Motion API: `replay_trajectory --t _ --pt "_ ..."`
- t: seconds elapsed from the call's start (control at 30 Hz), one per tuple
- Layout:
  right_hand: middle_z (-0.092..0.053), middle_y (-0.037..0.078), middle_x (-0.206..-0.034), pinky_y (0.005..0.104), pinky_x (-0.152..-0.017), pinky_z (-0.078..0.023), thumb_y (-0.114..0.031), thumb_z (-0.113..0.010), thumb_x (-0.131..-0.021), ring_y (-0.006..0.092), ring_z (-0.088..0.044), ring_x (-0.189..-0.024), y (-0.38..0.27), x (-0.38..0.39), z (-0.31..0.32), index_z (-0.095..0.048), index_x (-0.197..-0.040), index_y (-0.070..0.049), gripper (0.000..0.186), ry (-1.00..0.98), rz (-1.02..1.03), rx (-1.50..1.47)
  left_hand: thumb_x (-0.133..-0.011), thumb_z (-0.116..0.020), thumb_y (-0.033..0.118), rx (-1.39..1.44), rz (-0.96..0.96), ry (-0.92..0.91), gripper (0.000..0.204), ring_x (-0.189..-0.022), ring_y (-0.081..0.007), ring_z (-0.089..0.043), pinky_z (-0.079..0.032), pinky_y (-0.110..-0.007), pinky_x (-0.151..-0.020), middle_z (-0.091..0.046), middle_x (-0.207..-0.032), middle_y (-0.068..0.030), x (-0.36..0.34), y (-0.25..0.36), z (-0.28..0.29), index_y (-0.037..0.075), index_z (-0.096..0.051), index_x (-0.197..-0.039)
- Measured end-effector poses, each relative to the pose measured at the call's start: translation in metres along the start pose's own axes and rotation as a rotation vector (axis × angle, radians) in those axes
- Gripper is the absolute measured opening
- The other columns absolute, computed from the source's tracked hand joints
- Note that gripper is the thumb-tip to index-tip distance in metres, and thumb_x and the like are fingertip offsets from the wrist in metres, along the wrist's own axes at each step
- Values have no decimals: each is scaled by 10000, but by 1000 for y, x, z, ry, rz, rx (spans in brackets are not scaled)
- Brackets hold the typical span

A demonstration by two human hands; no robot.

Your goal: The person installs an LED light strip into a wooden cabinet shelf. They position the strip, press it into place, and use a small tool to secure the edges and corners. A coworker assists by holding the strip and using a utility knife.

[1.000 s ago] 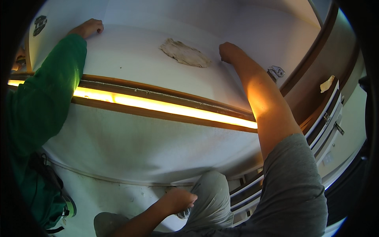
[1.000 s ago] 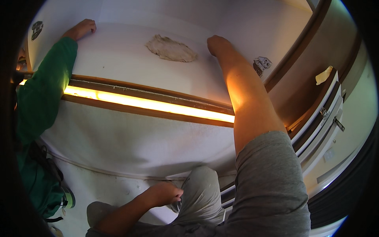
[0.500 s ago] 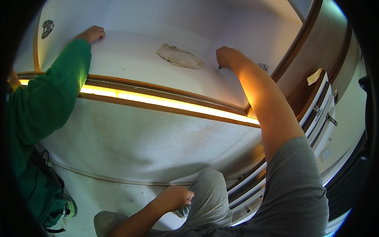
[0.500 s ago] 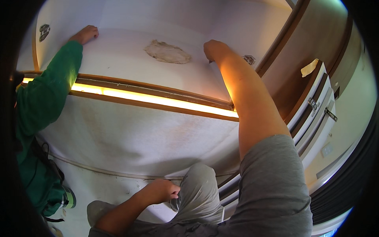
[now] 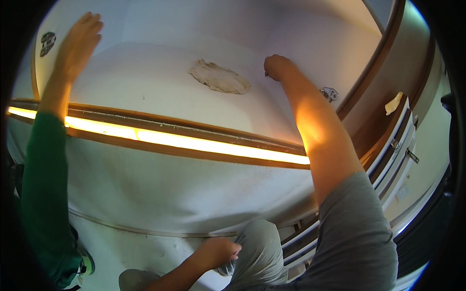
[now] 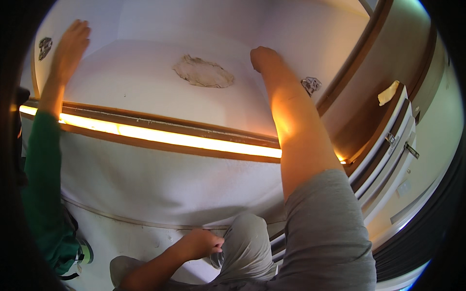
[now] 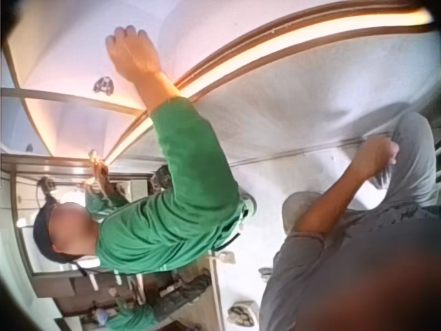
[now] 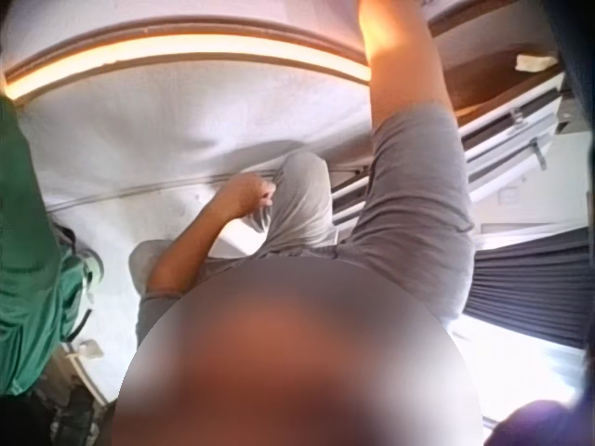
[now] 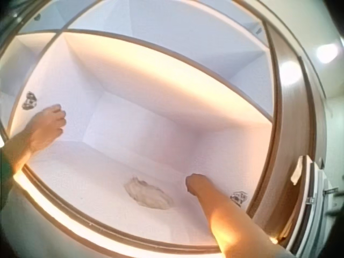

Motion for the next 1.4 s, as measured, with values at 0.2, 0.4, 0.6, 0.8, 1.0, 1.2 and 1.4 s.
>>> replay_trajectory --t 0.2,0.4,0.6,0.8,1.0,1.2,1.4 --pt "-768 171 -1246 478 -921 -631 -97 -555 -1031 366 -754 -1136 -16 -26 -28 -789 -1186 -64 282 -62 4 40 -962 -672 298 51 28 -25 206 -920 -396 -740 -572 -538 -804 -756 -929 -171 -8 -21 -4 92 -693 -967" --pt "-775 171 -1214 482 -912 -632 -95 -562 -1020 370 -760 -1114 -24 -42 -37 -794 -1144 -59 265 -53 29 53 -950 -657 276 65 47 -24 186 -920 -399 -741 -577 -540 -825 -759 -931 -173 -14 -37 5 97 -705 -942" --pt "-779 171 -1199 478 -912 -629 -103 -680 -957 368 -761 -1096 -20 -40 -36 -795 -1129 -64 210 -95 40 56 -959 -693 290 66 90 -91 193 -987 -355 -706 -551 -496 -839 -725 -963 -128 -18 -39 3 98 -686 -940" --pt "-795 173 -1108 454 -891 -613 -227 -761 -965 362 -758 -1042 -20 -24 -25 -807 -1084 -44 224 -168 137 92 -978 -683 299 43 96 -87 202 -979 -344 -706 -545 -489 -832 -728 -964 -121 -9 -29 3 98 -689 -958" --pt "-790 157 -1162 463 -906 -618 -225 -787 -950 357 -753 -1085 -20 -5 -15 -817 -1115 -71 227 -201 159 91 -987 -680 303 34 33 -22 204 -928 -356 -705 -537 -498 -803 -724 -904 -124 3 -14 6 104 -678 -942" --pt "-796 149 -1097 455 -893 -609 -139 -749 -930 355 -753 -1042 -19 12 -12 -836 -1074 -100 173 -197 238 71 -984 -689 290 51 17 11 201 -888 -369 -696 -519 -516 -763 -716 -873 -132 14 -2 3 105 -655 -911" --pt "-784 150 -1176 468 -900 -616 -145 -689 -968 362 -752 -1080 -16 25 -10 -819 -1132 -98 214 -245 218 70 -977 -702 303 48 0 55 214 -847 -375 -688 -512 -518 -744 -707 -834 -130 18 6 8 106 -654 -907"
Point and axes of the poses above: each hand's wrist, its own x-axis away from the middle knuckle, its own z-axis out of the back of the hand, y = z × x, the point moved 8 cm from there along -x, towards the middle knuckle
